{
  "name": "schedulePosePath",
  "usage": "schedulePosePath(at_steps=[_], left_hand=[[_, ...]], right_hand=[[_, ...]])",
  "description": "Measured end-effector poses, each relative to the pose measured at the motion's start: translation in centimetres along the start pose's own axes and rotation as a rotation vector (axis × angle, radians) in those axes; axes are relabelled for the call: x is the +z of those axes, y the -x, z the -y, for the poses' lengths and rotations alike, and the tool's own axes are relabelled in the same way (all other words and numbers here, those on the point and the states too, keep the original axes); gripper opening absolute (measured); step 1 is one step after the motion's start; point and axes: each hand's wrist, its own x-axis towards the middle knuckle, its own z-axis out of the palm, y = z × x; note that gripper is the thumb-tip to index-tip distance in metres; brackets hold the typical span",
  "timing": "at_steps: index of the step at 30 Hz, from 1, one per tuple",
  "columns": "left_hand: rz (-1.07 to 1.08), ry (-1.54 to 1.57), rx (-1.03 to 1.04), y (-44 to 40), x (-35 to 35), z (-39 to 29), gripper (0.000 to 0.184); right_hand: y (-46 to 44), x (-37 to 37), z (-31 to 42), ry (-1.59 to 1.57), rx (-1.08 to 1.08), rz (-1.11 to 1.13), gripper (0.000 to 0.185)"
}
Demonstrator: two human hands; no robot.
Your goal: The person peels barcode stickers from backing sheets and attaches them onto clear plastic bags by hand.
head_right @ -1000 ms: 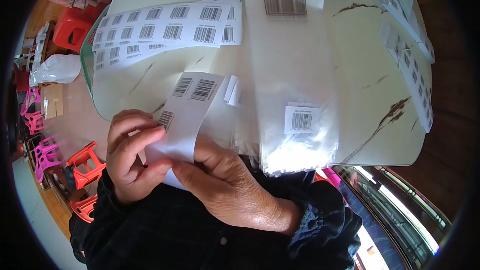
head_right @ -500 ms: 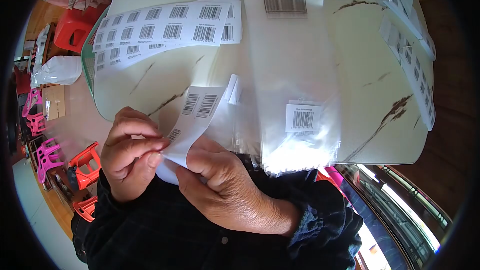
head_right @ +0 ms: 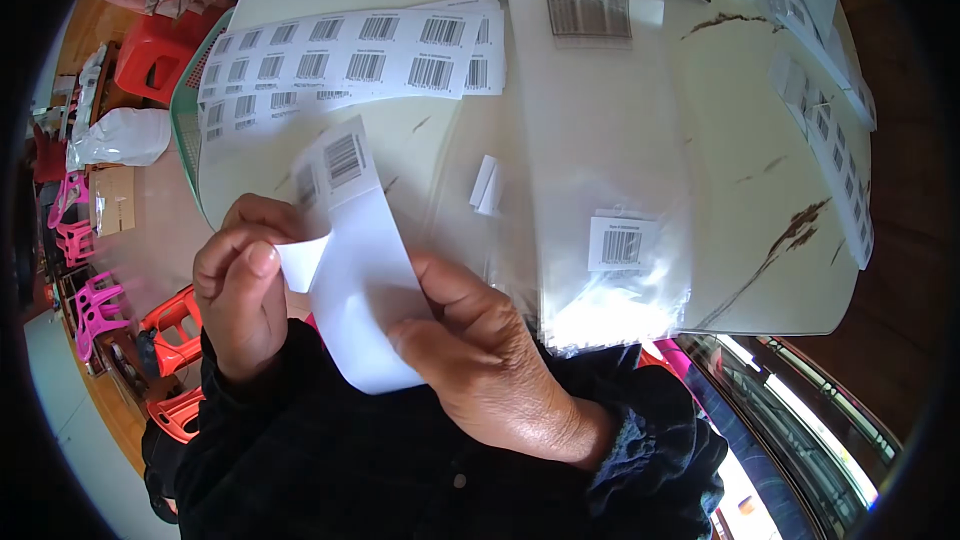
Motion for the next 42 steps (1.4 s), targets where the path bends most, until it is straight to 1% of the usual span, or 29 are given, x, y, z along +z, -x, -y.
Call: schedulePosePath(at_steps=[3, 4, 8, 9, 13, 14, 18, 19, 23, 24, 28, 29, 33, 34, 38, 39, 42], left_hand=[[-0.104, 0.156, -0.061, -0.3, -0.2, 0.1, 0.01], [-0.102, 0.156, -0.059, -0.4, -0.3, 0.2, 0.01], [-0.163, 0.224, 0.073, -0.7, -0.8, 0.9, 0.013], [-0.163, 0.226, 0.073, -0.8, -0.9, 0.9, 0.013], [-0.211, 0.134, 0.28, -1.0, -1.2, 0.9, 0.018], [-0.211, 0.135, 0.28, -1.1, -1.2, 0.9, 0.018], [-0.241, 0.066, 0.369, -1.1, -1.6, 0.6, 0.021], [-0.236, 0.068, 0.369, -1.0, -1.7, 0.6, 0.021], [-0.204, -0.023, 0.565, -1.0, -1.8, 0.9, 0.02], [-0.188, -0.009, 0.564, -1.1, -1.6, 1.1, 0.02], [-0.177, -0.105, 0.54, -1.2, -0.5, 1.6, 0.019], [-0.167, -0.101, 0.539, -1.2, -0.3, 1.7, 0.019], [-0.222, -0.113, 0.497, -1.5, 0.5, 2.2, 0.019], [-0.215, -0.108, 0.496, -1.5, 0.7, 2.2, 0.019], [-0.268, -0.243, 0.575, -1.8, 1.7, 2.0, 0.014], [-0.265, -0.247, 0.581, -1.9, 2.0, 2.0, 0.014], [-0.117, -0.451, 0.667, -2.2, 3.3, 1.9, 0.011]], right_hand=[[-0.3, 0.3, -0.1, -0.142, -0.027, -0.081, 0.059], [-0.4, 0.4, 0.0, -0.141, -0.03, -0.08, 0.059], [-1.2, 1.0, 0.2, -0.196, -0.051, -0.137, 0.064], [-1.4, 1.1, 0.3, -0.194, -0.052, -0.139, 0.064], [-2.1, 1.8, 0.2, -0.21, -0.178, -0.121, 0.059], [-2.4, 1.9, 0.2, -0.208, -0.179, -0.122, 0.059], [-4.4, 2.1, -0.1, -0.046, -0.494, 0.002, 0.054], [-4.9, 2.0, -0.3, -0.047, -0.497, -0.002, 0.054], [-6.5, 1.0, -1.2, 0.214, -0.815, 0.036, 0.053], [-6.8, 1.1, -1.0, 0.218, -0.823, 0.016, 0.053], [-8.1, 1.7, -0.4, 0.04, -0.84, -0.218, 0.064], [-7.8, 1.5, -0.4, 0.038, -0.845, -0.228, 0.064], [-5.1, 1.8, -1.2, 0.623, -0.993, -0.516, 0.071], [-4.4, 1.7, -1.2, 0.625, -0.994, -0.525, 0.071], [-1.3, 0.9, -0.6, 0.563, -0.923, -0.218, 0.074], [-1.1, 0.7, -0.8, 0.559, -0.929, -0.218, 0.074], [-1.4, -0.2, -2.0, 0.258, -0.685, -0.052, 0.068]])
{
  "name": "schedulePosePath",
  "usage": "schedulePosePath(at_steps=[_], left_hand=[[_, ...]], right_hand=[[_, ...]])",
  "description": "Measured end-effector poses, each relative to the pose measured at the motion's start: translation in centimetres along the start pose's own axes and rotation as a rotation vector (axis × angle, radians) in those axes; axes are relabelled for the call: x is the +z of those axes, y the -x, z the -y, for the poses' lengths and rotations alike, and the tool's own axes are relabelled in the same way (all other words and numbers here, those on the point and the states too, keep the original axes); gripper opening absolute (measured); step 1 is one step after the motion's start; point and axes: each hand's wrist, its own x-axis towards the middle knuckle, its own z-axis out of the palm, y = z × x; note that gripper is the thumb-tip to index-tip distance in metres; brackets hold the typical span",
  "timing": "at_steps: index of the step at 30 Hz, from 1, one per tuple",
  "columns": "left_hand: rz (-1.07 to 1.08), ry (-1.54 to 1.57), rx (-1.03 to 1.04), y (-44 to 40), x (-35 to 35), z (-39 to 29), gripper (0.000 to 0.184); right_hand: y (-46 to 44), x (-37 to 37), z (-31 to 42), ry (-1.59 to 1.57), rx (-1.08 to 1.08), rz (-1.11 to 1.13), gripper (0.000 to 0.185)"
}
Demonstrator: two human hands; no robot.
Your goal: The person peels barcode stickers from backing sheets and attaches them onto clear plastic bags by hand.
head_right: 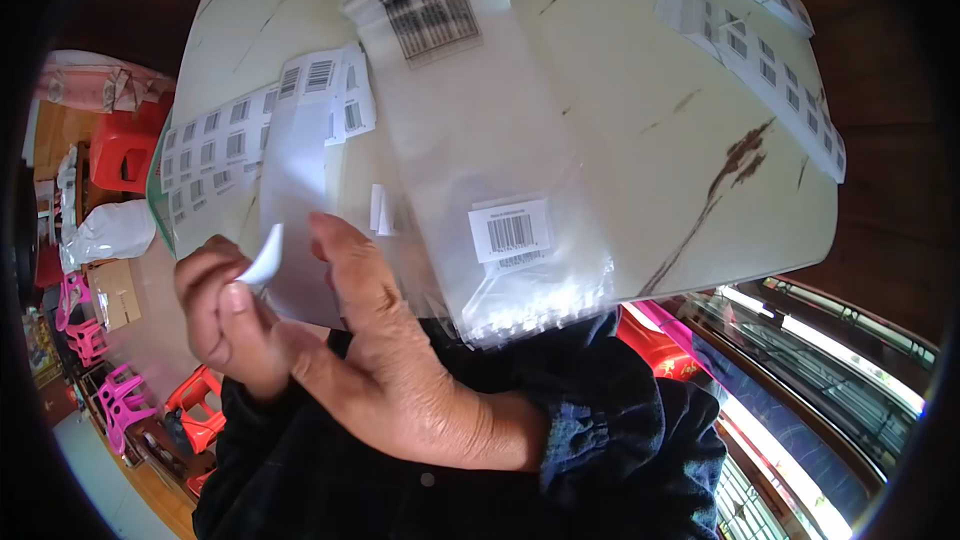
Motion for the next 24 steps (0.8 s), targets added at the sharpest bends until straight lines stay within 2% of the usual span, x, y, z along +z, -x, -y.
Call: schedulePosePath(at_steps=[1, 3, 4, 6, 11, 17, 22, 24], left_hand=[[0.056, -0.055, 0.042, -0.2, 0.2, 0.0, 0.01], [0.088, -0.092, 0.216, -0.6, 0.6, 0.7, 0.015], [0.087, -0.104, 0.219, -0.6, 0.6, 0.8, 0.015], [0.125, -0.196, 0.348, -0.6, 0.8, 0.8, 0.017], [0.135, -0.237, 0.447, -0.9, 1.8, 0.2, 0.023], [0.289, -0.266, 0.345, -2.2, 1.2, -1.2, 0.03], [0.334, -0.068, 0.278, -2.7, 0.6, -1.4, 0.032], [0.286, -0.03, 0.138, -3.0, 0.8, -2.2, 0.03]], right_hand=[[0.0, 0.0, -0.2, -0.112, 0.082, 0.038, 0.066], [0.0, -0.3, 0.0, -0.144, 0.089, 0.081, 0.065], [0.0, -0.6, 0.2, -0.163, 0.099, 0.107, 0.063], [0.2, -1.0, 0.5, -0.195, 0.126, 0.149, 0.061], [0.2, -0.5, 0.7, -0.294, 0.082, 0.04, 0.055], [0.3, -1.5, 1.3, -0.348, 0.124, 0.073, 0.055], [0.5, -2.3, 2.9, -0.413, 0.236, 0.04, 0.05], [0.9, -2.8, 2.7, -0.33, 0.233, 0.083, 0.047]])
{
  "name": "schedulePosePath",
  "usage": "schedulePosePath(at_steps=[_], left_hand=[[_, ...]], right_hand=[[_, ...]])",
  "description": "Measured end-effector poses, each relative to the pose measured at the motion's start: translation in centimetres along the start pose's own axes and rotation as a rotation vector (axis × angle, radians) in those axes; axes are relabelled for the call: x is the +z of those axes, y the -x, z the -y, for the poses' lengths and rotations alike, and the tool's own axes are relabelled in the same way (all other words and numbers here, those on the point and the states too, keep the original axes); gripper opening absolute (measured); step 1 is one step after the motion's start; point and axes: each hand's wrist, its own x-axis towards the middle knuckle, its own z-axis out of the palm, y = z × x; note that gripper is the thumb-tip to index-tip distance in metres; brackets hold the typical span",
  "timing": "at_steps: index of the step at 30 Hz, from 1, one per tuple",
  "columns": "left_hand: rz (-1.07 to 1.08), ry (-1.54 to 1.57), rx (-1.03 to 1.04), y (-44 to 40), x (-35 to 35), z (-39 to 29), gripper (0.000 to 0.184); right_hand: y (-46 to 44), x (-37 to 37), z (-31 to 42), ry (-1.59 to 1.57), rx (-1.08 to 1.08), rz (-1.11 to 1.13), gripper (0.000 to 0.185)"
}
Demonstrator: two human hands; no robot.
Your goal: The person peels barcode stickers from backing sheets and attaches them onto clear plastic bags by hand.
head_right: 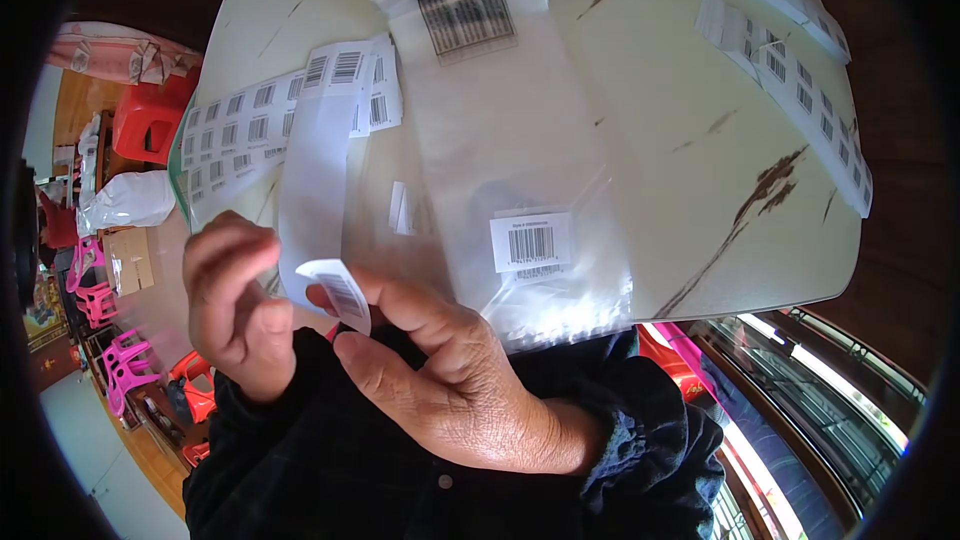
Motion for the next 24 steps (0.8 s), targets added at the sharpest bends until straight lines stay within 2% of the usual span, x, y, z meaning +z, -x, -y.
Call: schedulePosePath(at_steps=[2, 3, 7, 13, 17, 18, 22, 23, 24], left_hand=[[-0.05, 0.051, -0.135, -0.4, -0.1, -0.7, 0.028], [-0.051, 0.047, -0.139, -0.6, -0.2, -1.0, 0.028], [0.254, 0.116, -0.128, -1.4, -1.2, -1.8, 0.02], [0.262, 0.167, -0.098, -1.2, -0.6, -2.4, 0.014], [0.114, 0.292, -0.173, -0.8, -0.3, -2.6, 0.01], [0.118, 0.295, -0.175, -0.8, -0.2, -2.6, 0.01], [-0.14, 0.625, -0.364, -0.8, 0.1, -2.3, 0.005], [-0.139, 0.627, -0.365, -0.8, 0.2, -2.5, 0.005], [-0.134, 0.704, -0.469, -0.8, 0.3, -2.8, 0.008]], right_hand=[[0.4, -0.5, 0.0, 0.086, 0.007, 0.036, 0.045], [0.5, -0.7, 0.2, 0.084, 0.01, 0.039, 0.045], [0.9, -1.5, 1.5, 0.377, -0.013, 0.185, 0.044], [1.7, -1.5, 0.1, 0.309, -0.18, 0.123, 0.046], [2.7, -0.6, -0.4, -0.017, -0.114, -0.003, 0.049], [2.9, -0.9, 0.1, -0.019, -0.113, -0.008, 0.049], [4.2, -2.8, 2.8, 0.453, -0.083, 0.168, 0.05], [4.4, -2.9, 2.3, 0.727, -0.386, 0.088, 0.042], [4.3, -3.0, 1.8, 0.994, -0.692, 0.001, 0.034]])
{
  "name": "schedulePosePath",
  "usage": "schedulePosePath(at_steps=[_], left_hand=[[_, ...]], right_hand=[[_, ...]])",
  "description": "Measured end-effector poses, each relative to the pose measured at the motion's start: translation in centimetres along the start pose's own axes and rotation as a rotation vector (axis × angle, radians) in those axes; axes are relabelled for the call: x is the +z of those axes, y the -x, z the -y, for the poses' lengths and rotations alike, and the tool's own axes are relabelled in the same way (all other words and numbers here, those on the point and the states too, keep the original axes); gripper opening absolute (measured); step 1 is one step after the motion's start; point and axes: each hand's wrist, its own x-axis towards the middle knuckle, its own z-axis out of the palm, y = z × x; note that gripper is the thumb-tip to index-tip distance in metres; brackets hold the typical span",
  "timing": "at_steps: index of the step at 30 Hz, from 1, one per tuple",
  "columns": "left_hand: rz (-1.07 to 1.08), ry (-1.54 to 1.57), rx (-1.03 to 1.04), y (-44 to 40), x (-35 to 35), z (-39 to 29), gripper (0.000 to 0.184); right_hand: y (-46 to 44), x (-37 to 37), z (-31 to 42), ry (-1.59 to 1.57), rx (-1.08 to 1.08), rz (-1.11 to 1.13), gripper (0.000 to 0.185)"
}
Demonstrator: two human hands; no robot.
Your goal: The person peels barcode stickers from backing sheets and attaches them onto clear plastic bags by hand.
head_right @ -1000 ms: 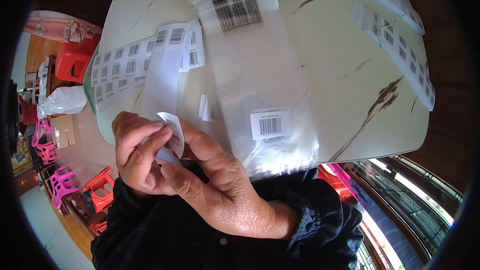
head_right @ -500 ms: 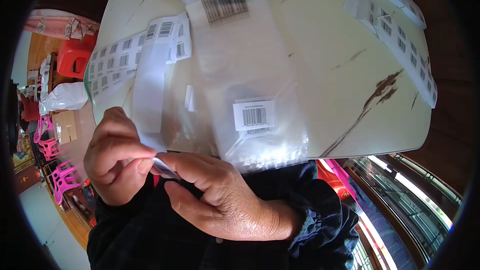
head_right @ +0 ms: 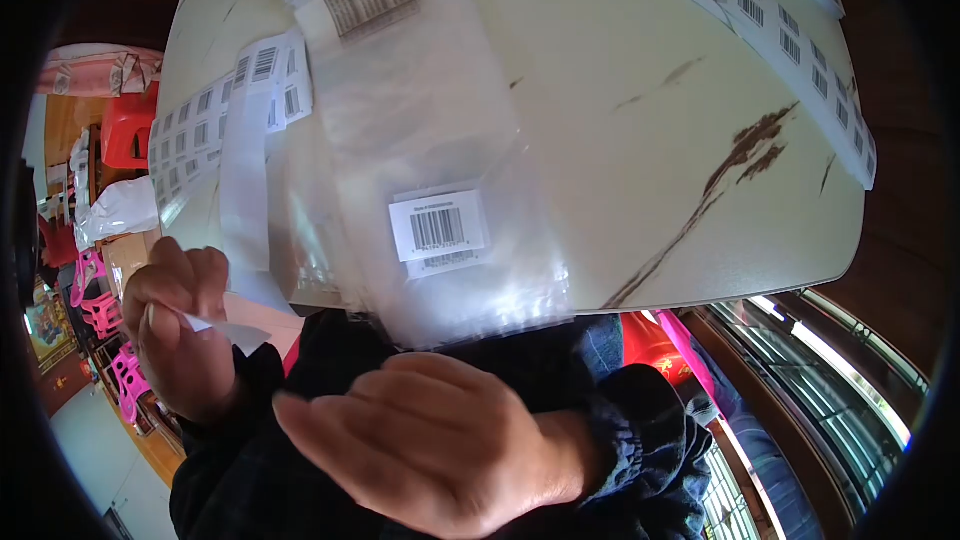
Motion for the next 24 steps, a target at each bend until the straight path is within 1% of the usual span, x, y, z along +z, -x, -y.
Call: schedulePosePath(at_steps=[1, 3, 4, 5, 6, 8, 9, 13, 14, 18, 24], left_hand=[[-0.014, 0.072, -0.107, 0.1, 0.3, -0.1, 0.01], [-0.041, 0.216, -0.322, 0.5, 0.8, -0.2, 0.016], [-0.04, 0.216, -0.325, 0.6, 0.8, -0.2, 0.016], [-0.018, 0.298, -0.422, 0.7, 0.7, -0.3, 0.02], [0.004, 0.379, -0.519, 0.8, 0.6, -0.3, 0.025], [0.046, 0.542, -0.715, 0.9, 0.5, -0.2, 0.033], [0.044, 0.54, -0.721, 0.9, 0.7, -0.1, 0.033], [0.09, 0.693, -0.848, 1.1, 1.6, 0.3, 0.054], [0.089, 0.691, -0.851, 1.1, 1.8, 0.3, 0.054], [0.173, 0.794, -1.003, 1.1, 3.0, 0.3, 0.067], [0.269, 0.948, -1.006, 1.3, 3.7, 1.7, 0.074]], right_hand=[[0.2, -0.2, -0.5, 0.001, 0.003, 0.0, 0.034], [0.3, -1.0, -1.7, 0.46, -0.165, -0.173, 0.025], [0.3, -1.2, -2.2, 0.573, -0.053, -0.122, 0.024], [0.2, -1.5, -2.6, 0.683, 0.059, -0.07, 0.023], [0.4, -1.6, -3.2, 0.682, 0.063, -0.071, 0.023], [0.9, -1.6, -4.4, 0.838, 0.086, 0.081, 0.021], [1.1, -1.6, -4.5, 0.833, 0.091, 0.082, 0.021], [1.9, -1.6, -4.5, 0.803, 0.082, 0.047, 0.021], [2.1, -1.6, -4.7, 0.801, 0.085, 0.047, 0.021], [3.2, -1.4, -6.1, 0.773, -0.103, -0.071, 0.019], [3.8, -1.6, -6.6, 0.713, -0.164, -0.1, 0.013]])
